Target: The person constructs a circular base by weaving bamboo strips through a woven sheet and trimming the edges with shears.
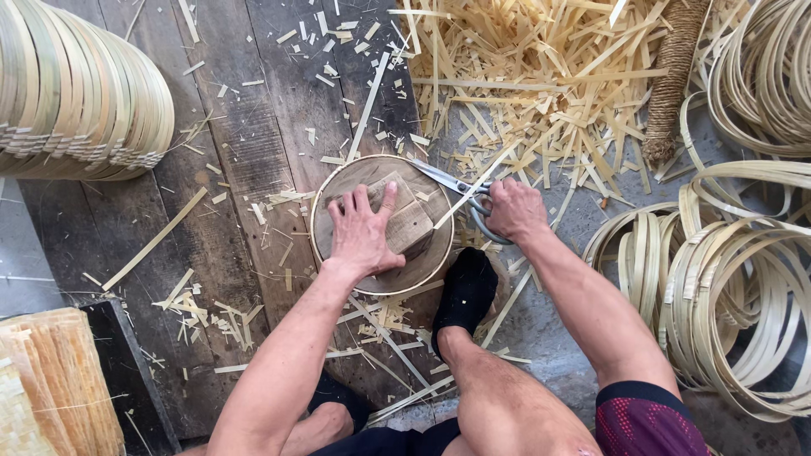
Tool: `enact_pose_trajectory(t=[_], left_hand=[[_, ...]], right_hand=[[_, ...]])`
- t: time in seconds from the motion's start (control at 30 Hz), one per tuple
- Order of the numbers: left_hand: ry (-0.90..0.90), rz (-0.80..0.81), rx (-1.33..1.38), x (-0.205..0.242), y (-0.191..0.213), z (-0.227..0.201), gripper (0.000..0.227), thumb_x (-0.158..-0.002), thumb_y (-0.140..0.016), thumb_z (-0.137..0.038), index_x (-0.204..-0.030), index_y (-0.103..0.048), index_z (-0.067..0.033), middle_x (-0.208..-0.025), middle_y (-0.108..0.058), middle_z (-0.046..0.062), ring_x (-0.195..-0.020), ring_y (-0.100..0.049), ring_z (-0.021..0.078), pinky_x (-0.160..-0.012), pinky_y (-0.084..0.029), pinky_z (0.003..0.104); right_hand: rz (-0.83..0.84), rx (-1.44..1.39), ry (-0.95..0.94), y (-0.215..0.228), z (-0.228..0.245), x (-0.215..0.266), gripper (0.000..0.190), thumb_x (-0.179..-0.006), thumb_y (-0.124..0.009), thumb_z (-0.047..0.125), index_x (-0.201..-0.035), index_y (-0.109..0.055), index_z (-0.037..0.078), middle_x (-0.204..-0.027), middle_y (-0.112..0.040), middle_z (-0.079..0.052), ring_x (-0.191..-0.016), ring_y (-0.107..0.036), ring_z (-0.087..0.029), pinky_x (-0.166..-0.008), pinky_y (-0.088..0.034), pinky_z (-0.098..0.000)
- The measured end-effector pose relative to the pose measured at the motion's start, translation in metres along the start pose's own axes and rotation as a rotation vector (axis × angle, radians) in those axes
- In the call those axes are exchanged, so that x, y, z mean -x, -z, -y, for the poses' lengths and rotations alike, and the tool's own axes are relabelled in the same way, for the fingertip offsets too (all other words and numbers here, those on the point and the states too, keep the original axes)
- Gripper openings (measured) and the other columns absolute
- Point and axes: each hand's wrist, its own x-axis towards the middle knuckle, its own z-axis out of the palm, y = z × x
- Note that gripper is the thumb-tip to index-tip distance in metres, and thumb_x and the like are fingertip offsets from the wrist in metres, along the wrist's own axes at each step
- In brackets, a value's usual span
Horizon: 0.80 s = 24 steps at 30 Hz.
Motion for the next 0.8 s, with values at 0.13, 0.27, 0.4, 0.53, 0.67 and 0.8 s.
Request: enact_pose_trajectory(t=[0.13, 0.27, 0.4, 0.53, 0.67, 0.8], left_hand=[[-0.013, 0.020, 0.000, -0.001, 0.002, 0.004, 0.142, -0.046, -0.098, -0.057, -0.160, -0.021, -0.0209, -0.139, -0.035, 0.026, -0.127, -0.036, 0.0418, -0.107, -0.027, 0.063], [-0.006, 0.022, -0.010, 0.003, 0.003, 0.002, 0.142, -0.047, -0.097, -0.055, -0.161, -0.020, -0.0185, -0.139, -0.034, 0.025, -0.128, -0.036, 0.0410, -0.108, -0.027, 0.061], [-0.002, 0.008, -0.016, 0.006, 0.000, 0.002, 0.139, -0.049, -0.097, -0.055, -0.160, -0.022, -0.0189, -0.141, -0.032, 0.026, -0.129, -0.035, 0.0423, -0.109, -0.026, 0.063], [-0.028, -0.002, -0.016, 0.005, -0.003, 0.008, 0.139, -0.048, -0.097, -0.055, -0.160, -0.022, -0.0199, -0.143, -0.030, 0.027, -0.132, -0.033, 0.0433, -0.111, -0.024, 0.064], [-0.083, -0.023, -0.026, 0.004, -0.007, 0.019, 0.140, -0.047, -0.097, -0.054, -0.160, -0.022, -0.0202, -0.143, -0.031, 0.028, -0.132, -0.033, 0.0443, -0.112, -0.025, 0.063], [-0.136, -0.027, -0.012, 0.005, -0.018, 0.030, 0.133, -0.056, -0.093, -0.062, -0.162, -0.023, -0.0238, -0.147, -0.030, 0.028, -0.136, -0.033, 0.0430, -0.110, -0.029, 0.063]], right_hand=[[-0.021, -0.064, 0.039, 0.001, -0.011, -0.007, 0.040, -0.098, -0.061, 0.043, -0.103, -0.072, 0.005, -0.091, -0.064, -0.013, -0.078, -0.064, -0.025, -0.077, -0.054, -0.0428], [-0.115, -0.008, 0.041, 0.016, 0.005, -0.003, 0.058, -0.089, -0.066, 0.056, -0.102, -0.068, 0.000, -0.092, -0.064, -0.015, -0.082, -0.063, -0.025, -0.071, -0.056, -0.0389], [-0.176, 0.122, 0.089, 0.016, 0.020, -0.006, 0.064, -0.088, -0.067, 0.061, -0.102, -0.069, -0.001, -0.095, -0.065, -0.015, -0.081, -0.062, -0.024, -0.068, -0.054, -0.0368], [-0.040, 0.117, 0.047, 0.010, 0.008, -0.018, 0.041, -0.099, -0.064, 0.044, -0.108, -0.069, 0.004, -0.095, -0.067, -0.013, -0.074, -0.060, -0.021, -0.064, -0.053, -0.0362], [-0.085, 0.018, -0.060, 0.007, -0.009, -0.013, 0.034, -0.100, -0.066, 0.038, -0.108, -0.069, 0.005, -0.095, -0.066, -0.011, -0.078, -0.060, -0.020, -0.068, -0.053, -0.0378], [-0.232, -0.153, -0.318, -0.007, -0.018, -0.005, 0.050, -0.075, -0.085, 0.034, -0.104, -0.065, -0.001, -0.099, -0.060, -0.016, -0.087, -0.057, -0.025, -0.074, -0.051, -0.0381]])
